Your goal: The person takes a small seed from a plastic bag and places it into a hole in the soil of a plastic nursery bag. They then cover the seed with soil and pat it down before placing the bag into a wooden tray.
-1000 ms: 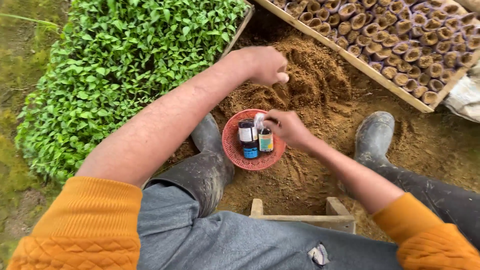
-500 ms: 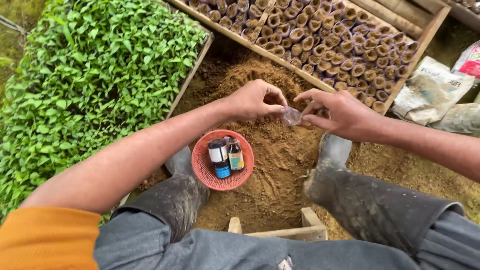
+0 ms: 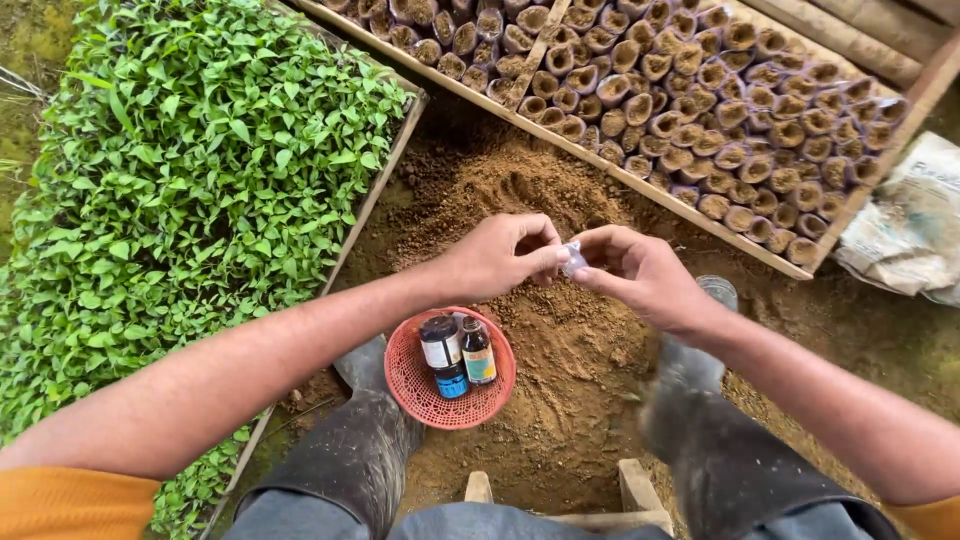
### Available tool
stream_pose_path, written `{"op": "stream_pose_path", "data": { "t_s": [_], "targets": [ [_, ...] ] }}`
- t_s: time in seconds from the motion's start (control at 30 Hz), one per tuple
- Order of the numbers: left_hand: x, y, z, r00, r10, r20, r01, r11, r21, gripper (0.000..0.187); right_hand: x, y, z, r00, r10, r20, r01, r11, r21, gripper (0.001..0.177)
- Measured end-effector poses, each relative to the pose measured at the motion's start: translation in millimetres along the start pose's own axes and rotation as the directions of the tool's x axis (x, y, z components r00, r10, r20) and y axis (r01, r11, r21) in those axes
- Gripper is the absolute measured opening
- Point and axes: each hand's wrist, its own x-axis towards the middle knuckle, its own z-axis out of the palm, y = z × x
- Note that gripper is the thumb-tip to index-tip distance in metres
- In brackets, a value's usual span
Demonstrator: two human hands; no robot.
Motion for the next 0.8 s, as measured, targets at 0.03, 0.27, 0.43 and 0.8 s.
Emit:
{"op": "stream_pose_path", "data": {
  "t_s": [0.03, 0.27, 0.43, 0.8],
  "targets": [
    [1.6, -7.2, -1.2, 1.000, -0.011, -0.003, 0.011, 1.000, -0.003, 0.014, 4.8, 4.5, 2.7, 1.000, 0.006, 0.007, -0.006, 1.000, 0.006, 0.041],
    [5.9, -41.1, -1.1, 0.996, 0.073, -0.055, -0.071, 0.997, 0.038, 0.016, 15.9, 28.6, 9.0, 0.979, 0.032, -0.202, 0.012, 0.977, 0.213, 0.039],
    [18.2, -58.8, -0.9, 0.997, 0.049, -0.057, -0.044, 0.995, 0.087, 0.016, 23.3, 44.9, 5.9, 0.972, 0.071, -0.222, 0.009, 0.940, 0.340, 0.037],
    [27.2, -45.1, 2.6, 0.972, 0.069, -0.222, -0.080, 0.996, -0.039, 0.012, 25.1, 40.1, 17.5, 0.972, -0.066, -0.225, 0.143, 0.927, 0.346, 0.059]
  ]
}}
